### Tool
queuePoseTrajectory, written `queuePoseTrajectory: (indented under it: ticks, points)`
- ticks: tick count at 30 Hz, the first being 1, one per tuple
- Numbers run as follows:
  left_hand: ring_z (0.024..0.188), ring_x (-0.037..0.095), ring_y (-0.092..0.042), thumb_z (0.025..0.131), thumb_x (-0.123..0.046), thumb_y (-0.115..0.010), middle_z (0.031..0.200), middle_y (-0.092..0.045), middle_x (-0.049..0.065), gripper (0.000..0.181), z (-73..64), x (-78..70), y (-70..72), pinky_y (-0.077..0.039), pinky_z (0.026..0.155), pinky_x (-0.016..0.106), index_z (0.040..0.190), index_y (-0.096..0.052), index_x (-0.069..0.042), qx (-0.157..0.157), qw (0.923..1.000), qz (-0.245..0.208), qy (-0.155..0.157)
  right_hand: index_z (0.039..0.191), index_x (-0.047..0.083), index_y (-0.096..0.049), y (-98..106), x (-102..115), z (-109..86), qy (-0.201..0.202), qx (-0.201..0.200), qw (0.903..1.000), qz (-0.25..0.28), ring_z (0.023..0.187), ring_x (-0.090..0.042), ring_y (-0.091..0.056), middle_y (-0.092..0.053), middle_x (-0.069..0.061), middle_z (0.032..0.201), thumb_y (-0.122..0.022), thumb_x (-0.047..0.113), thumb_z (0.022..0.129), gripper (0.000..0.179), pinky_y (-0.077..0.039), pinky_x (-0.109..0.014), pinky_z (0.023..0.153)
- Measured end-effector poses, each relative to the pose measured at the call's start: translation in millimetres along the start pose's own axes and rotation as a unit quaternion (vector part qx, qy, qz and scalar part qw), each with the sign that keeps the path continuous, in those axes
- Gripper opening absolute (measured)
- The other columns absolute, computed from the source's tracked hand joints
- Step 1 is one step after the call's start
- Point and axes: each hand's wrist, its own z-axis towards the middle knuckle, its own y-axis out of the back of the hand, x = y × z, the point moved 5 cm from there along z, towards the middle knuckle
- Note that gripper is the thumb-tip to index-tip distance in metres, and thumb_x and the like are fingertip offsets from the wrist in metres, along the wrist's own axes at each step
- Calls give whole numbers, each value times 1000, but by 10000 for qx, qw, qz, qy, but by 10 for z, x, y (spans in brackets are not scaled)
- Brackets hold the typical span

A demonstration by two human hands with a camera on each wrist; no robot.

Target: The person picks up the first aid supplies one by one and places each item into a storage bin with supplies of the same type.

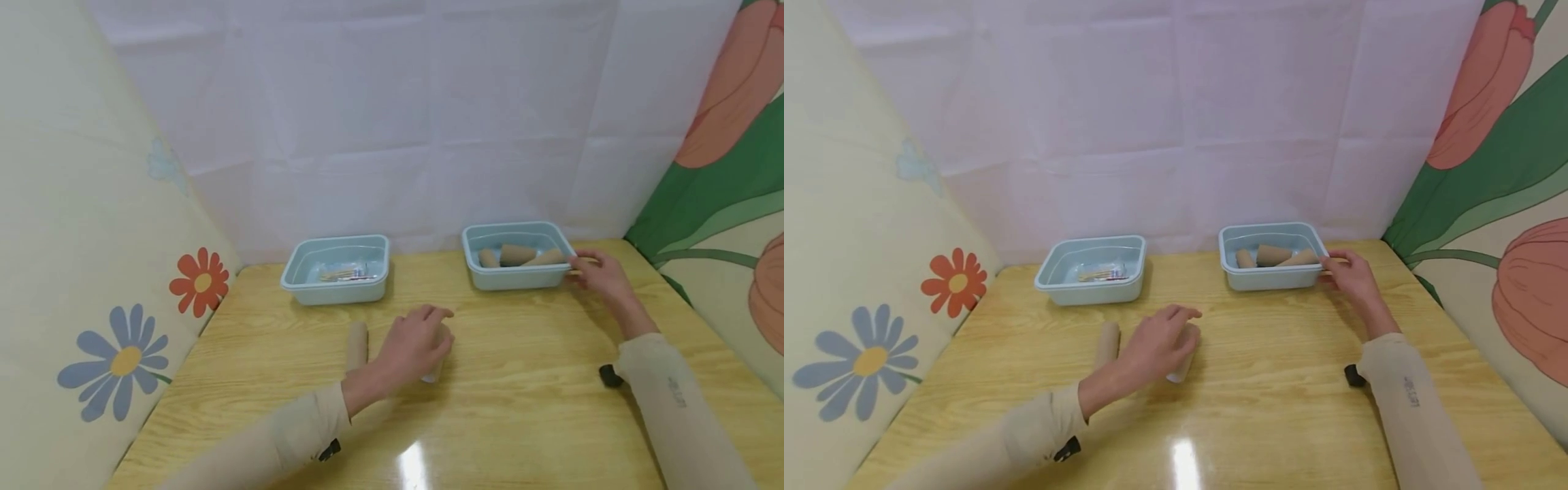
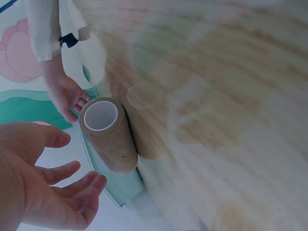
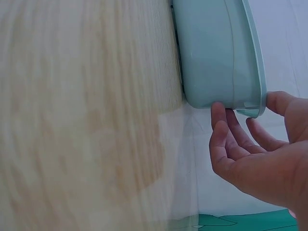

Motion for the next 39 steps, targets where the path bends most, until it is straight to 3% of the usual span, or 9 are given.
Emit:
queuePoseTrajectory:
  ticks: [5,18,27,32,39]
  points:
    - [116,29,-59,101,-33,-63,132,-60,11,46,-59,12,-38,-50,90,52,140,-57,-11,142,9996,58,239,147,-10,-41,0,15,-20,53,7,10000,16,88,-10,-71,-65,-13,115,-56,30,106,59,-54,-26,76]
    - [101,29,-62,98,-33,-68,129,-57,21,63,-170,99,-161,-55,79,45,149,-46,-3,493,9974,-338,408,149,-9,-39,-2,14,-12,-28,-2,10000,-37,92,-11,-71,-53,-30,134,-53,34,107,62,-54,-25,80]
    - [93,26,-63,97,-32,-68,128,-56,19,62,-172,160,-204,-55,71,41,149,-45,-5,713,9933,-660,619,149,-9,-39,-7,33,-15,-29,-33,10000,12,92,-11,-71,-54,-28,133,-54,32,107,61,-54,-25,79]
    - [95,25,-62,96,-31,-69,129,-57,18,63,-159,204,-193,-55,73,42,149,-46,-6,783,9899,-926,734,149,-9,-39,1,26,-7,6,-60,10000,26,89,-9,-71,-57,-27,131,-54,30,107,59,-54,-24,76]
    - [99,24,-59,95,-25,-72,126,-58,17,62,-148,253,-173,-52,83,42,147,-48,-3,829,9827,-1528,646,148,-9,-40,-10,29,-16,-5,-25,10000,28,91,-11,-71,-59,-23,128,-54,31,107,59,-54,-26,78]
